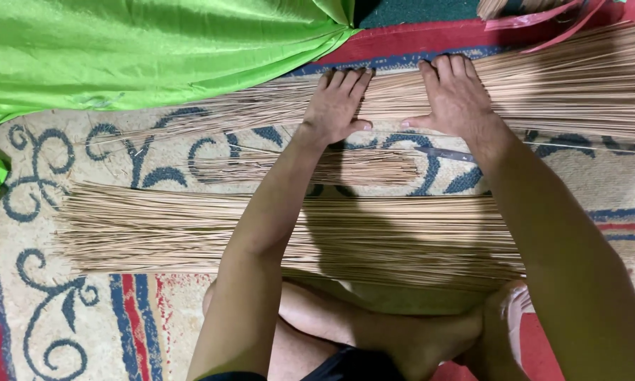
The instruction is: Trimming and aligning a bundle of thin wooden sticks using scissors
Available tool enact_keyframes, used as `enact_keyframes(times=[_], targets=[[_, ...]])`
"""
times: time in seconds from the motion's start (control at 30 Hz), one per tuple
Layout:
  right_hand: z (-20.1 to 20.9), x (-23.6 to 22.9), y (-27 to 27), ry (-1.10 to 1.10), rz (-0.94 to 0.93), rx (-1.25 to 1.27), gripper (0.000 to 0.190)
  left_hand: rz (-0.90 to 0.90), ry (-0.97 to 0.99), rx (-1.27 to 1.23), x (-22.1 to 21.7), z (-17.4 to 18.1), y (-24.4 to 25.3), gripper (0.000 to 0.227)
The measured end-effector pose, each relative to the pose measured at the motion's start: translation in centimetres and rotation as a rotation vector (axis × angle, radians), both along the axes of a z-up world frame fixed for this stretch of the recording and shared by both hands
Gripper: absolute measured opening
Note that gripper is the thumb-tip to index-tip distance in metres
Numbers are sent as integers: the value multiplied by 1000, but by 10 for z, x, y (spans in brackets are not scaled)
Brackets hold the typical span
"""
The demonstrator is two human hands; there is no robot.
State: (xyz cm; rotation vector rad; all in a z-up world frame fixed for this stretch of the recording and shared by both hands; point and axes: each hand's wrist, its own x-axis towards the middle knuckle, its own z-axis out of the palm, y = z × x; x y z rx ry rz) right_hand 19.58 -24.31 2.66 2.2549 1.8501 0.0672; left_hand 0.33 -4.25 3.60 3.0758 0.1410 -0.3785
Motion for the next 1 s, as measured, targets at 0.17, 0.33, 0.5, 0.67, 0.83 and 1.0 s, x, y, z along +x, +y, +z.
enact_keyframes(times=[0.17,0.33,0.5,0.67,0.83,1.0], targets=[[-4,2,3,7,-1,-20,126,85,13,-145,-10,-1,9,100],[18,-3,14,239,-170,-174,124,155,-310,-235,-39,4,13,89],[22,-1,9,231,-93,-163,139,304,-871,-367,-78,-7,27,75],[20,1,6,226,-86,-184,144,448,-1016,-387,-115,-14,39,62],[18,0,-5,89,66,-27,114,143,-954,-328,-115,10,5,28],[-3,-4,-12,-14,69,29,112,100,-427,-200,-77,-17,-30,37]])
